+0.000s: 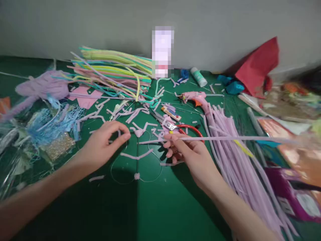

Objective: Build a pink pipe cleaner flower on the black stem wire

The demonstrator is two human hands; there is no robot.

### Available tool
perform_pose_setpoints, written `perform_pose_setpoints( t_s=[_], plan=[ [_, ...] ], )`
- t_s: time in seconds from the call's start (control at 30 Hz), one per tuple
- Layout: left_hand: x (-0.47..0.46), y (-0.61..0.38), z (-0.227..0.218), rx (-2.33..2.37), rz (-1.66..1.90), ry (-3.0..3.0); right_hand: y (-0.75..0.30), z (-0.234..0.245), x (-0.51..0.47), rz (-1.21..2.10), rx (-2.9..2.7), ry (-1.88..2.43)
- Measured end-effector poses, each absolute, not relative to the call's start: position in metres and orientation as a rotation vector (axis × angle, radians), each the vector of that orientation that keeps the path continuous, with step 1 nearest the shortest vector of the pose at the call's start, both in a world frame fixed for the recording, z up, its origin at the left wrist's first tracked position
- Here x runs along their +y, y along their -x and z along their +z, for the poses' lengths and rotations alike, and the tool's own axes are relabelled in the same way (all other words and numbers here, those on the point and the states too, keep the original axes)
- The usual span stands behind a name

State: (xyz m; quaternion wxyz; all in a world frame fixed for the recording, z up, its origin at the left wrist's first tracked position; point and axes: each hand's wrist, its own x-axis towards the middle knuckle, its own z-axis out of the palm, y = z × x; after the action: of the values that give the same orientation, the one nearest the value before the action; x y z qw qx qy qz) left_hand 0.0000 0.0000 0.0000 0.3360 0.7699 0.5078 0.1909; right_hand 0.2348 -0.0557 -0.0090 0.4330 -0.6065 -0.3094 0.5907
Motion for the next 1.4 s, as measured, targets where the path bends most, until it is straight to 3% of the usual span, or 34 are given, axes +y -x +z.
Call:
perform_pose_setpoints(
  t_s=[0.23,0.4,0.73,1.4],
  plan=[
    [0.012,0.043,0.033,1.666,0.979,-2.111,-0.233,-0.018,-0.053,1.487,-0.811,1.502],
    [0.007,0.038,0.002,1.399,0.560,-2.579,-0.229,-0.025,-0.050,1.463,-0.896,1.570],
    [-0.001,-0.001,-0.021,1.361,0.091,-2.607,-0.223,-0.027,-0.049,1.357,-1.164,1.688],
    [0.006,0.016,-0.016,1.351,0.443,-2.210,-0.218,-0.019,-0.037,1.167,-1.544,1.780]
  ],
)
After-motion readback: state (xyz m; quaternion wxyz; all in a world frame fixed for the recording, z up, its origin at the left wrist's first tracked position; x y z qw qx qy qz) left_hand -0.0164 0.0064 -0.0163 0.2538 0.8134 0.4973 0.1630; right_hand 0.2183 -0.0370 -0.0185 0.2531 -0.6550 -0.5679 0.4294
